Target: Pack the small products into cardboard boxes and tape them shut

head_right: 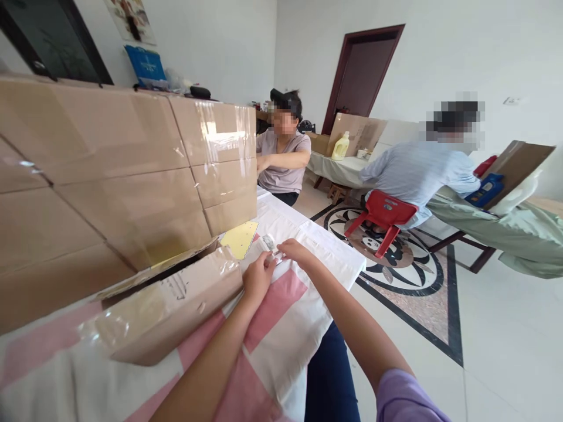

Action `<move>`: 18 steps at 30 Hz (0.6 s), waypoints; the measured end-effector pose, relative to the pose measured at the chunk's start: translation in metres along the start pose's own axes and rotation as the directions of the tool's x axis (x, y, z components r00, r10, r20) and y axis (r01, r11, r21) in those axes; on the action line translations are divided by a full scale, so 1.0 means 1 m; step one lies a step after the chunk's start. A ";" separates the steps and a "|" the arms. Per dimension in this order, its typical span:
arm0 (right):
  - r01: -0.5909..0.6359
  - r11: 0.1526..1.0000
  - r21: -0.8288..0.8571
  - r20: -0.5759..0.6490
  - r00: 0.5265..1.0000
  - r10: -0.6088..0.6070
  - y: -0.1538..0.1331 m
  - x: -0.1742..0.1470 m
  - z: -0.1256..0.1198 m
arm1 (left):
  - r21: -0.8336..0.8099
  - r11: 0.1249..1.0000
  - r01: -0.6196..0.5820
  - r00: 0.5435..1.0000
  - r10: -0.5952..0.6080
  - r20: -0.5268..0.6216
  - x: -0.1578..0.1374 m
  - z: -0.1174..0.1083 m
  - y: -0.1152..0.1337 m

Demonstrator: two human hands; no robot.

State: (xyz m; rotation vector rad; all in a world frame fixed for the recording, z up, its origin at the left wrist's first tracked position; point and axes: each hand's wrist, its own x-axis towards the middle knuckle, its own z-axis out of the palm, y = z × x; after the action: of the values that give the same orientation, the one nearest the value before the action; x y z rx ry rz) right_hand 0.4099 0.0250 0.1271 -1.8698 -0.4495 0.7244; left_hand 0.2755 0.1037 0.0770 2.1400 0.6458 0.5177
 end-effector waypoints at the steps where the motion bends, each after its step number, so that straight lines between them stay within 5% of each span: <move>1: 0.013 1.000 0.000 -0.005 1.000 -0.013 0.001 -0.002 0.002 | -0.008 1.000 0.001 1.000 -0.001 -0.002 0.000 0.000 0.000; 18: 0.115 0.992 0.055 0.060 0.991 -0.118 0.035 -0.018 0.001 | -0.010 1.000 0.026 1.000 -0.026 -0.016 0.004 0.002 -0.004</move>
State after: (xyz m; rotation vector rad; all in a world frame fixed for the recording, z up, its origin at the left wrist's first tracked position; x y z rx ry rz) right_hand 0.3953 0.0005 0.0995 -1.7608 -0.5702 0.7115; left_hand 0.2791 0.1072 0.0730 2.1180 0.6777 0.5234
